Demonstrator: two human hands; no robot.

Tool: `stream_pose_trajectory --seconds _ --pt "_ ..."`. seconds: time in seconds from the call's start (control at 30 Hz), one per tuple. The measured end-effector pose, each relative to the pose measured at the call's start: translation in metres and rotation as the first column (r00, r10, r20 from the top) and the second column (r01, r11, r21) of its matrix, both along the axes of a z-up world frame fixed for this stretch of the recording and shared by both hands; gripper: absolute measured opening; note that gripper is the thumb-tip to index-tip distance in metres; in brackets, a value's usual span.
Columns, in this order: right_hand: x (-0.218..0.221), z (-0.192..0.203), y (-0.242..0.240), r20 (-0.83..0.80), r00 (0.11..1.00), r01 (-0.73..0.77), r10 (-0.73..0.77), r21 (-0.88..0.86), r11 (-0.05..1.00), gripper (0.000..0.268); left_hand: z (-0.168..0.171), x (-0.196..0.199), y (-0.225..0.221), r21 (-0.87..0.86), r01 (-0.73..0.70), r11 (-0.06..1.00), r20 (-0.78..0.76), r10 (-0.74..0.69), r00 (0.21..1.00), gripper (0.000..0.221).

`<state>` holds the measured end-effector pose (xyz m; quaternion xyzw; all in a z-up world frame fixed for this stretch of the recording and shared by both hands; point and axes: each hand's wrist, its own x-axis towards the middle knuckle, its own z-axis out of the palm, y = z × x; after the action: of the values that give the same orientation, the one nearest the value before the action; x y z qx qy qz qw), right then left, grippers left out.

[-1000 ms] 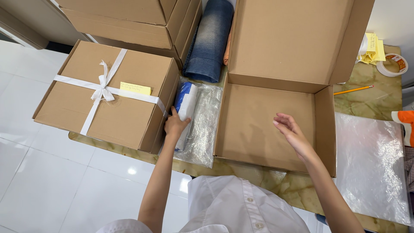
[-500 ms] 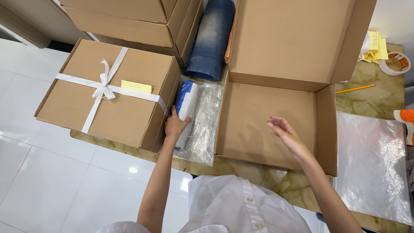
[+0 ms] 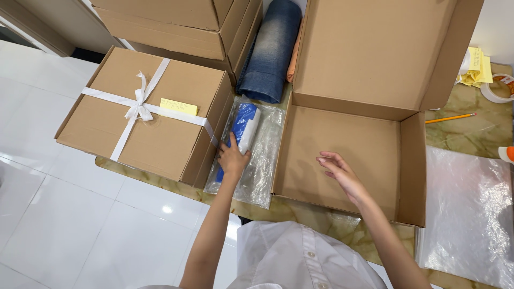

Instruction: Packing a wrapped item into a cardboard box and tying a decorative white ribbon around it

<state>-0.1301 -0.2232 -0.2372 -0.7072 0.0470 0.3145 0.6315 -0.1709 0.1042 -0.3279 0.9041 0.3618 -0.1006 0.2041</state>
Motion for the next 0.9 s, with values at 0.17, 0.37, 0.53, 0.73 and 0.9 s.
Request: stream_pose_trajectory --seconds 0.17,0.37,0.53,0.73,0.9 --pt "0.001 0.001 -0.007 0.000 0.999 0.041 -0.041 0.009 0.999 0.053 0.002 0.003 0.005 -0.075 -0.070 0.995 -0.028 0.068 0.997 0.096" --pt "0.004 0.001 -0.017 0.005 0.998 0.067 -0.068 0.016 0.998 0.051 -0.005 0.016 0.005 -0.073 -0.157 0.985 -0.147 0.145 0.978 0.102" --pt "0.005 0.004 -0.010 -0.003 0.998 0.060 -0.060 0.043 0.997 0.048 -0.019 0.018 0.016 -0.096 -0.119 0.988 -0.146 0.105 0.984 0.104" --pt "0.002 0.006 0.001 -0.035 0.999 0.008 -0.006 0.060 0.998 0.045 -0.018 0.012 0.026 -0.108 -0.131 0.985 -0.085 0.122 0.989 0.106" --pt "0.005 -0.014 -0.015 -0.129 0.990 0.075 -0.054 0.167 0.983 0.047 -0.014 0.008 0.047 -0.407 -0.153 0.901 -0.024 0.157 0.987 0.122"
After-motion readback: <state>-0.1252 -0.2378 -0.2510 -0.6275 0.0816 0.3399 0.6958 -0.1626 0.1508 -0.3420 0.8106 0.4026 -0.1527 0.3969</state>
